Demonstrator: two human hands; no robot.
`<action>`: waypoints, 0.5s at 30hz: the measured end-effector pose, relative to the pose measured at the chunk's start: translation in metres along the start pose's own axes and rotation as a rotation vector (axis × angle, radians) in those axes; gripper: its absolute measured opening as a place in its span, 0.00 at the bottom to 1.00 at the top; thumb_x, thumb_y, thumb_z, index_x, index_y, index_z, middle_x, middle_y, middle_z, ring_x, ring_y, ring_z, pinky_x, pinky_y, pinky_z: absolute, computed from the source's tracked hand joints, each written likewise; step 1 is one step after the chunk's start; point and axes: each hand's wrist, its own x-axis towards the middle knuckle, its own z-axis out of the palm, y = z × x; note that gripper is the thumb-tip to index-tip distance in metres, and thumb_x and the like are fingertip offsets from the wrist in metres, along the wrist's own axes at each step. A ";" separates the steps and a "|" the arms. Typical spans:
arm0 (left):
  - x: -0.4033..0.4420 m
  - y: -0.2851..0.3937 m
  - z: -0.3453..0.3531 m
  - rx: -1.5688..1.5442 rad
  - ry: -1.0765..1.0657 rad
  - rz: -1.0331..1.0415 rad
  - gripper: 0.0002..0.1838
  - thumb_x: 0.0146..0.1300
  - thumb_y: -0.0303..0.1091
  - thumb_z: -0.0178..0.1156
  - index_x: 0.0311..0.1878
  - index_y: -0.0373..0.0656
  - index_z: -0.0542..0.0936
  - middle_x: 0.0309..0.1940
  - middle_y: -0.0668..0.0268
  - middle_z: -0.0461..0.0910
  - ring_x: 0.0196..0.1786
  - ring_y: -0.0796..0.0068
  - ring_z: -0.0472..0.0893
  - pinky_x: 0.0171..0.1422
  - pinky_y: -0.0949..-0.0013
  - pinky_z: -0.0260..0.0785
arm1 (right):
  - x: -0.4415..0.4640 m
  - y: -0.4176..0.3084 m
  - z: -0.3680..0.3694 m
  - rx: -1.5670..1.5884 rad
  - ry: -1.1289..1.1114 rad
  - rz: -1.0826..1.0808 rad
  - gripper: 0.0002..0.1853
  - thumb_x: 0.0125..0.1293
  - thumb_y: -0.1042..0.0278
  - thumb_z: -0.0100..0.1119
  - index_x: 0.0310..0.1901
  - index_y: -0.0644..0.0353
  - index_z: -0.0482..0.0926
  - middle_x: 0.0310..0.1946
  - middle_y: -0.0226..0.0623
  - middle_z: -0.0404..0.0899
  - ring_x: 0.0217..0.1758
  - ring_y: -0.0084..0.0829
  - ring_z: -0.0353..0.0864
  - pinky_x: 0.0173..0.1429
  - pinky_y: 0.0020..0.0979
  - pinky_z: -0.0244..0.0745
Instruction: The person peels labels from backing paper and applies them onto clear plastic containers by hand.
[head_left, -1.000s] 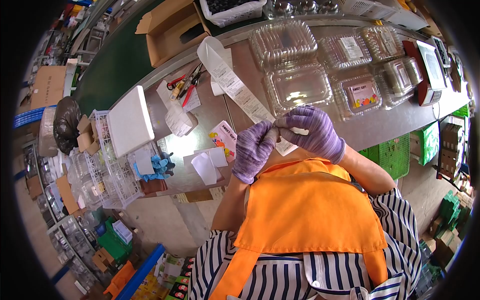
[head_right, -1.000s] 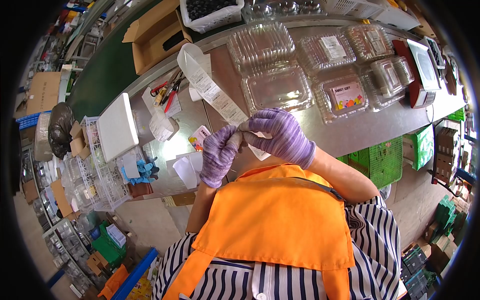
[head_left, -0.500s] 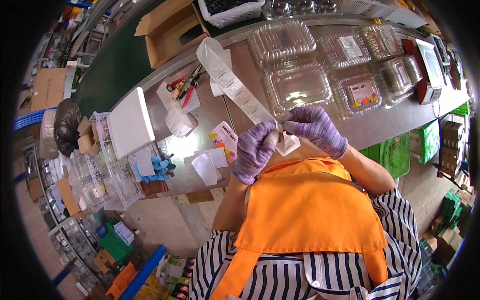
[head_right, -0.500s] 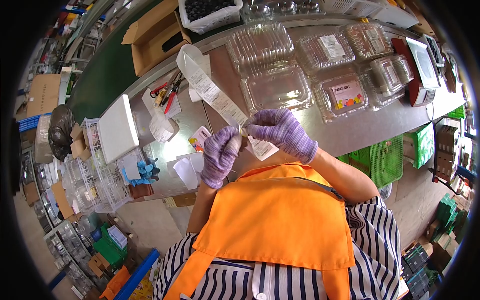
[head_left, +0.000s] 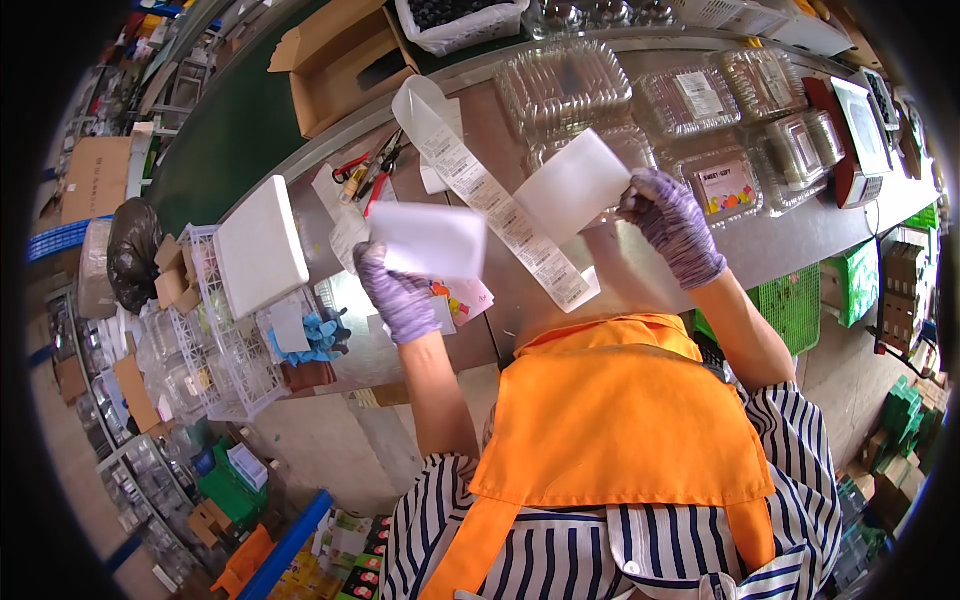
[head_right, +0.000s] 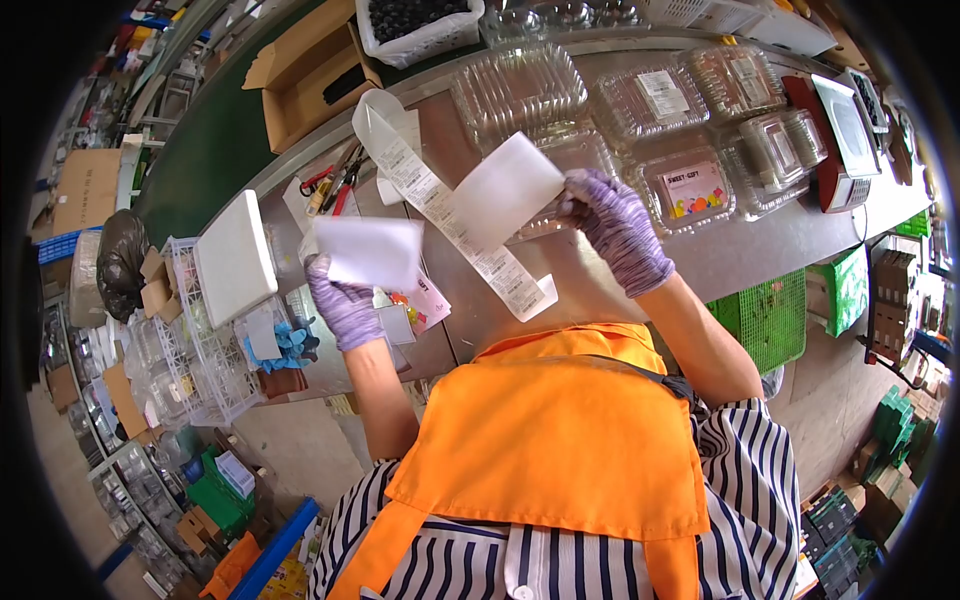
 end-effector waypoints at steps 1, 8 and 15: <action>0.014 -0.005 -0.018 -0.062 0.062 -0.042 0.11 0.58 0.40 0.59 0.32 0.46 0.68 0.29 0.69 0.73 0.29 0.79 0.74 0.31 0.73 0.69 | 0.005 -0.002 -0.006 0.008 -0.027 -0.039 0.10 0.61 0.67 0.62 0.40 0.64 0.78 0.29 0.33 0.79 0.32 0.26 0.80 0.41 0.25 0.77; -0.054 -0.034 0.053 0.390 -0.838 -0.525 0.29 0.56 0.21 0.48 0.64 0.43 0.66 0.56 0.59 0.74 0.23 0.89 0.69 0.23 0.84 0.63 | -0.015 0.013 0.032 -1.027 -0.148 -0.483 0.11 0.58 0.74 0.62 0.44 0.60 0.80 0.36 0.36 0.81 0.37 0.28 0.80 0.44 0.28 0.76; -0.050 -0.107 0.073 0.324 -0.845 -0.641 0.14 0.59 0.29 0.50 0.49 0.38 0.70 0.24 0.70 0.72 0.21 0.81 0.72 0.22 0.80 0.63 | -0.028 0.019 0.021 -1.330 -0.302 -0.676 0.19 0.57 0.67 0.62 0.51 0.58 0.77 0.42 0.44 0.79 0.44 0.47 0.78 0.48 0.38 0.75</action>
